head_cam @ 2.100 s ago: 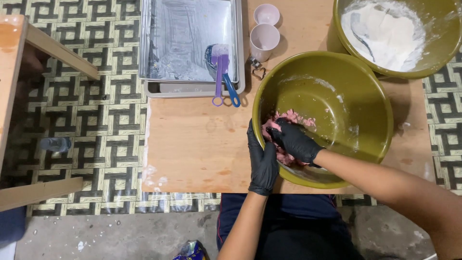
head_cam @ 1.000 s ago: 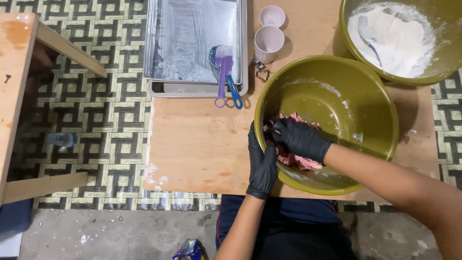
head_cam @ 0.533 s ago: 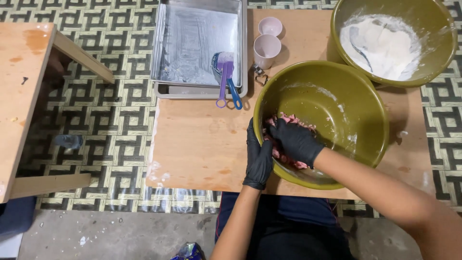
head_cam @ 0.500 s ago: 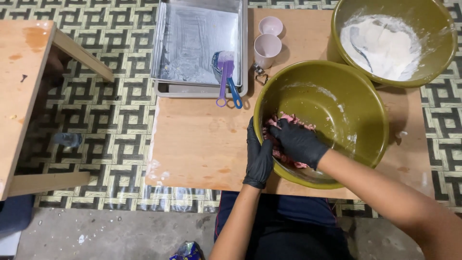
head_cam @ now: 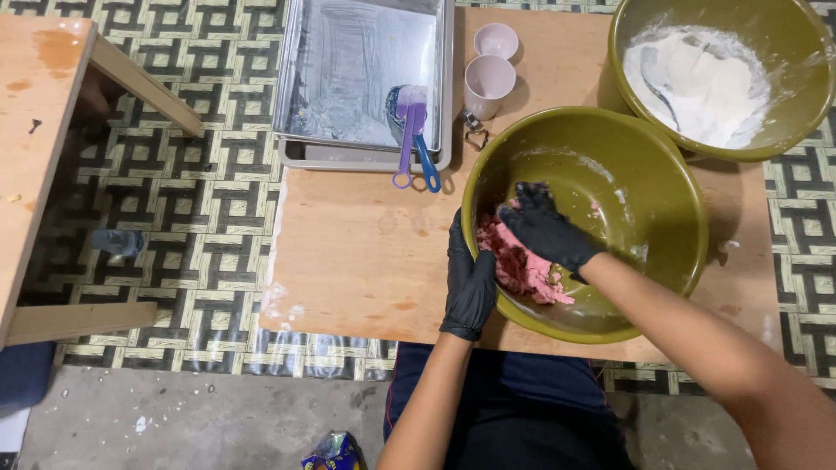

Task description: Mixing and kneading pink dough in a bowl on a production table.

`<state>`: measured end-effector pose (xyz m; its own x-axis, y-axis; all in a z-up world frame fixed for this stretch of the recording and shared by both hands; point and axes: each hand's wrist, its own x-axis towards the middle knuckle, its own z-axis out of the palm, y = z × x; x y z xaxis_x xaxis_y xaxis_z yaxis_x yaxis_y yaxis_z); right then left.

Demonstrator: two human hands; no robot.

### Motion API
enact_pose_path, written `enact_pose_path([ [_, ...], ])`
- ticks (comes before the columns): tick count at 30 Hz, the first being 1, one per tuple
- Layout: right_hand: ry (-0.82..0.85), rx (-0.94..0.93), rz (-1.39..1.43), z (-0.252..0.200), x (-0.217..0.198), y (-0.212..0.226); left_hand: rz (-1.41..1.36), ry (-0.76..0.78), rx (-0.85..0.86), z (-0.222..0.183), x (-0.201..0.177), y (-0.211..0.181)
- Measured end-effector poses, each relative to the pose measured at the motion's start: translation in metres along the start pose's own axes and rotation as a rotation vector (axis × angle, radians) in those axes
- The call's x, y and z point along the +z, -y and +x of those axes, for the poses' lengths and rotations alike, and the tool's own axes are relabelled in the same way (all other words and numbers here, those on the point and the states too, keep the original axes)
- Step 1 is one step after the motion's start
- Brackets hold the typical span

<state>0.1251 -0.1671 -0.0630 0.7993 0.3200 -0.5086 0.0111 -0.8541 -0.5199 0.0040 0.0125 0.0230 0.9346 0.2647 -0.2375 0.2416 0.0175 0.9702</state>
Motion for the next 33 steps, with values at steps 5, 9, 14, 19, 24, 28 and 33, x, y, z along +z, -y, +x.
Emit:
enact_pose_path([
  [5,-0.385,-0.831,-0.265,-0.005,0.045,-0.019,0.041,-0.011,-0.1,0.003,0.004,-0.021],
  [9,-0.103,-0.921,-0.151,-0.063,0.008,0.046,0.038,-0.022,-0.093,0.011,0.008,-0.006],
  [14,-0.156,-0.441,0.006,-0.066,0.018,0.069,0.072,-0.042,-0.018,-0.003,0.011,-0.036],
  [19,-0.072,-0.318,-0.178,-0.036,0.022,0.041,-0.004,-0.072,-0.083,0.011,0.012,0.007],
  [24,-0.401,-0.783,-0.58,0.025,0.074,-0.022,-0.133,-0.077,-0.112,0.008,0.009,-0.022],
  [28,-0.165,-0.403,-0.35,-0.056,0.018,0.065,-0.115,-0.052,-0.071,0.011,0.008,-0.005],
  [33,0.182,-0.503,-0.238,-0.091,-0.049,0.085,-0.206,0.0,0.166,0.014,0.007,0.038],
])
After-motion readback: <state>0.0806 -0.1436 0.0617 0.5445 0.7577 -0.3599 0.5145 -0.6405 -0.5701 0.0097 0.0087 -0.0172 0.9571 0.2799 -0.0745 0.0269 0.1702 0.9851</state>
